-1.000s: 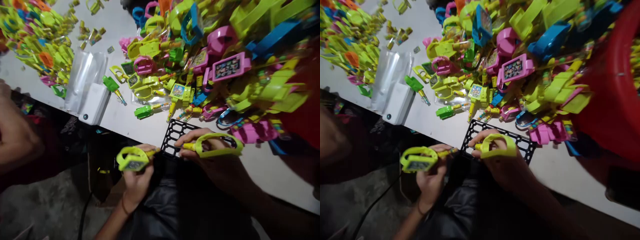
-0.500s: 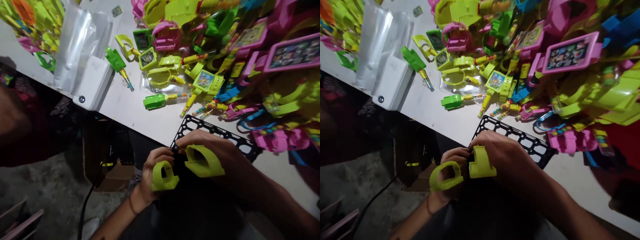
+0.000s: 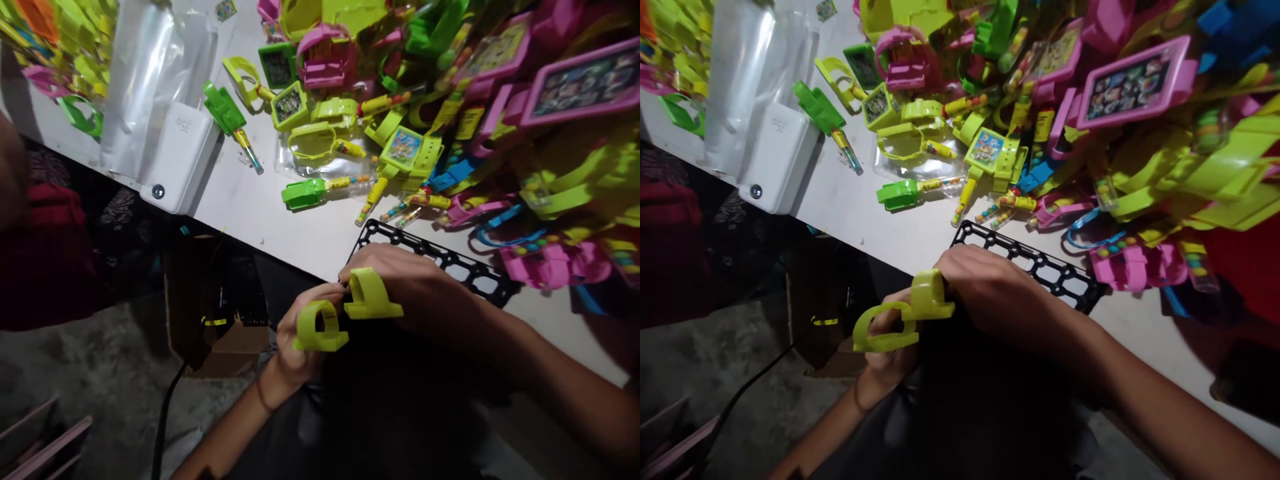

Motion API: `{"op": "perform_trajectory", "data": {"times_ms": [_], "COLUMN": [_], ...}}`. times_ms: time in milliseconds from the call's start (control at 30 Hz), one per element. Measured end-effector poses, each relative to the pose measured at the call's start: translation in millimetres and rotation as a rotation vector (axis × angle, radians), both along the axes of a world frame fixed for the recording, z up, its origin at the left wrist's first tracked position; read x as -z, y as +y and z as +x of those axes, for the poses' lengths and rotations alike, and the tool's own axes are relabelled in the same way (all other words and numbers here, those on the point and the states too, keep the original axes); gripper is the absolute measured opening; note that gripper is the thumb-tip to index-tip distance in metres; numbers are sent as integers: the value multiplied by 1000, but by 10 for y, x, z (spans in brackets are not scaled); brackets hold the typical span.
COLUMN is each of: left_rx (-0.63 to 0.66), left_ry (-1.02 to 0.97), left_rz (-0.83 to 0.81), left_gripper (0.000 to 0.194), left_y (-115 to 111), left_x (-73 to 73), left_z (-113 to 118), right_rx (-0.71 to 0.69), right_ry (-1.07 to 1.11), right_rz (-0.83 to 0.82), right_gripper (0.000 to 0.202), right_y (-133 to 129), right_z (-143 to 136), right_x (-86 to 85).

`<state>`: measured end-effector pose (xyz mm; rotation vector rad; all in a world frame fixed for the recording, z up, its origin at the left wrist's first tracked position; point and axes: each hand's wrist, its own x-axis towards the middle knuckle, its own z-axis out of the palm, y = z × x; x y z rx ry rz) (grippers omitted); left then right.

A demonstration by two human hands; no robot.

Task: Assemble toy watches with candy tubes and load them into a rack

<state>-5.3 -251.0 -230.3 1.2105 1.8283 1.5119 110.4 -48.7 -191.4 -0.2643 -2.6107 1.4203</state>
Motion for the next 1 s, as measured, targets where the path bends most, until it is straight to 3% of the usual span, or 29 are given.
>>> {"op": "perform_trajectory", "data": {"times_ms": [167, 333, 567, 767, 1000], "left_rx": [49, 105, 9, 110, 180], "left_ry": [167, 311, 417, 462, 444], "left_rz": [32, 7, 13, 78, 113], "left_gripper": [42, 38, 41, 38, 41], "left_y": [2, 5, 224, 532, 536], "left_x": [32, -39, -65, -58, -16], "left_z": [-65, -44, -85, -303, -388], "right_rx": [-58, -101, 97, 251, 300], "right_ry": [63, 124, 182, 154, 144], "right_rz": [35, 137, 366, 367, 367], "right_gripper": [15, 15, 24, 25, 25], "right_y": [33, 23, -39, -9, -58], "right_z": [-7, -8, 22, 46, -15], "right_x": [40, 34, 55, 153, 152]}}
